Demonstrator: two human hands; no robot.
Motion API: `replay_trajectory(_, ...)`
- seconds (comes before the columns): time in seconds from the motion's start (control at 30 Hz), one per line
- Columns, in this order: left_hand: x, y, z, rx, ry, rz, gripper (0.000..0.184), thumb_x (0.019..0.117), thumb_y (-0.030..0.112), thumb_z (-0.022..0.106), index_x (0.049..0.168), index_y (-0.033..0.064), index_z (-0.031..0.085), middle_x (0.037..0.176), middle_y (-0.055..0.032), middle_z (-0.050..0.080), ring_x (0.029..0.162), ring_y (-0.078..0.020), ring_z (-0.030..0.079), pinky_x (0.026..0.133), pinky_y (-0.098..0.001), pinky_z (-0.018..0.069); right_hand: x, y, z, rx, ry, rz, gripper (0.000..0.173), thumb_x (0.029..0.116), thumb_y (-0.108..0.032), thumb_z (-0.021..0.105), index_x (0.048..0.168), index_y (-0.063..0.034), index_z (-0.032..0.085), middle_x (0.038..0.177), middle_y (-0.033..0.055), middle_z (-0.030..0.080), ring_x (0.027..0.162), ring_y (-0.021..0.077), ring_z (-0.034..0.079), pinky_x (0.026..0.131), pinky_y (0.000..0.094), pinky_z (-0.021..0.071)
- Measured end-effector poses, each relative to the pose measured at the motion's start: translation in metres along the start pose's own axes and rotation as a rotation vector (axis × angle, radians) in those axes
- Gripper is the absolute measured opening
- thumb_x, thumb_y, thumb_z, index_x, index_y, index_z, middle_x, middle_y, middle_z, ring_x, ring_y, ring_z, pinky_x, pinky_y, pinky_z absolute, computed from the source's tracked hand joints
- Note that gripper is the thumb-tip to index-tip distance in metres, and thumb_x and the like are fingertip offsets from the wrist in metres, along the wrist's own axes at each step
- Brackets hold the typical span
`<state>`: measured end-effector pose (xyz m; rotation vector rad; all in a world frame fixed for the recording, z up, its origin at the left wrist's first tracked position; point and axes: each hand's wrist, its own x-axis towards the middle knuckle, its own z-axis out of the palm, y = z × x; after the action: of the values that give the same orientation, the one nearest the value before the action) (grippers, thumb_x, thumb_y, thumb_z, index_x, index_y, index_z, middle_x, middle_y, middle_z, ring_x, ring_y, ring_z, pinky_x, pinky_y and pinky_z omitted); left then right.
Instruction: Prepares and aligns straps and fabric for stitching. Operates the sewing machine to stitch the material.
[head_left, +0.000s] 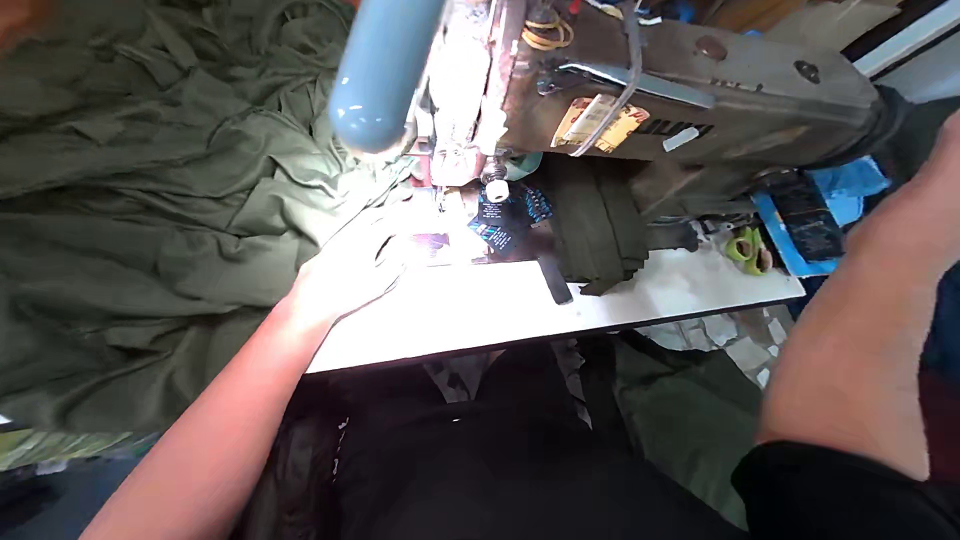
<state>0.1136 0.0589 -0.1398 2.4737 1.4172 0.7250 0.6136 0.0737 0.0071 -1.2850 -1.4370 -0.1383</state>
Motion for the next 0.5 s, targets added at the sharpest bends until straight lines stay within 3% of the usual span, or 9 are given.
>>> replay_trajectory(0.07, -0.019, 0.002, -0.006, 0.036, 0.008, -0.029, 0.041, 0.1018, 0.028, 0.047, 0.124, 0.0025, 0.069, 0.134, -0.0181, 0.065, 0.127, -0.0331, 0.062, 0.106, -0.0512, 0.0487, -0.049, -0.021, -0.001, 0.138, -0.100, -0.154, 0.039, 0.1070, -0.018, 0.047, 0.139, 0.0043, 0.046, 0.137, 0.0055, 0.060, 0.126, 0.0127, 0.059, 0.109, 0.0328, 0.0489)
replay_trajectory(0.13, -0.032, 0.004, -0.010, 0.077, 0.008, -0.041, 0.043, 0.0984, 0.028, 0.048, 0.124, 0.0013, 0.069, 0.135, -0.0205, 0.065, 0.126, -0.0371, 0.063, 0.102, -0.0559, 0.0503, -0.100, -0.056, 0.019, 0.211, -0.242, -0.252, 0.030, 0.1079, -0.024, 0.047, 0.136, -0.0146, 0.052, 0.134, -0.0103, 0.063, 0.127, 0.0062, 0.059, 0.109, 0.0335, 0.0498)
replay_trajectory(0.17, -0.036, 0.005, -0.011, 0.090, -0.009, -0.054, 0.044, 0.0969, 0.027, 0.048, 0.124, 0.0004, 0.069, 0.135, -0.0217, 0.064, 0.126, -0.0388, 0.062, 0.101, -0.0575, 0.0500, -0.126, -0.070, 0.034, 0.238, -0.334, -0.270, 0.028, 0.1065, -0.024, 0.049, 0.132, -0.0146, 0.056, 0.131, -0.0088, 0.065, 0.127, 0.0053, 0.058, 0.108, 0.0325, 0.0499)
replay_trajectory(0.2, -0.039, 0.008, -0.012, 0.093, -0.037, -0.074, 0.044, 0.0948, 0.026, 0.050, 0.124, -0.0008, 0.069, 0.135, -0.0234, 0.063, 0.126, -0.0412, 0.061, 0.101, -0.0598, 0.0495, -0.150, -0.081, 0.050, 0.260, -0.425, -0.275, 0.027, 0.1036, -0.022, 0.053, 0.126, -0.0091, 0.059, 0.128, -0.0013, 0.066, 0.125, 0.0077, 0.059, 0.106, 0.0319, 0.0503)
replay_trajectory(0.27, -0.039, 0.013, -0.013, 0.108, -0.062, -0.095, 0.045, 0.0922, 0.025, 0.053, 0.124, -0.0021, 0.069, 0.136, -0.0262, 0.061, 0.125, -0.0451, 0.060, 0.100, -0.0632, 0.0476, -0.190, -0.095, 0.084, 0.301, -0.550, -0.281, 0.025, 0.0946, -0.015, 0.060, 0.111, 0.0023, 0.067, 0.114, 0.0147, 0.070, 0.113, 0.0205, 0.066, 0.097, 0.0364, 0.0546)
replay_trajectory(0.37, -0.045, 0.030, -0.014, 0.116, -0.013, -0.055, 0.048, 0.0947, 0.031, 0.050, 0.123, -0.0039, 0.069, 0.140, -0.0249, 0.059, 0.132, -0.0445, 0.055, 0.109, -0.0613, 0.0413, -0.223, -0.105, 0.116, 0.340, -0.705, -0.294, 0.023, 0.0924, -0.013, 0.059, 0.106, 0.0008, 0.072, 0.108, 0.0150, 0.072, 0.109, 0.0272, 0.067, 0.095, 0.0428, 0.0545)
replay_trajectory(0.4, -0.049, 0.041, -0.015, 0.091, 0.050, 0.000, 0.048, 0.0953, 0.033, 0.050, 0.114, -0.0042, 0.072, 0.136, -0.0242, 0.063, 0.129, -0.0427, 0.058, 0.109, -0.0589, 0.0428, -0.227, -0.106, 0.123, 0.345, -0.721, -0.311, 0.023, 0.0934, -0.013, 0.059, 0.106, -0.0007, 0.073, 0.106, 0.0135, 0.072, 0.107, 0.0269, 0.067, 0.095, 0.0431, 0.0544)
replay_trajectory(0.47, -0.063, 0.081, -0.018, -0.072, 0.149, 0.138, 0.041, 0.0966, 0.033, 0.051, 0.097, 0.0001, 0.075, 0.111, -0.0183, 0.073, 0.109, -0.0323, 0.068, 0.095, -0.0496, 0.0523, -0.230, -0.104, 0.131, 0.331, -0.725, -0.340, 0.022, 0.0951, -0.015, 0.057, 0.104, -0.0027, 0.074, 0.103, 0.0113, 0.073, 0.106, 0.0257, 0.067, 0.096, 0.0432, 0.0531)
replay_trajectory(0.5, -0.073, 0.102, -0.015, -0.218, 0.093, 0.197, 0.040, 0.0999, 0.033, 0.049, 0.096, 0.0034, 0.075, 0.103, -0.0125, 0.075, 0.103, -0.0238, 0.070, 0.091, -0.0417, 0.0548, -0.231, -0.102, 0.133, 0.313, -0.722, -0.341, 0.022, 0.0952, -0.015, 0.057, 0.102, -0.0026, 0.074, 0.103, 0.0117, 0.073, 0.105, 0.0263, 0.067, 0.097, 0.0442, 0.0525)
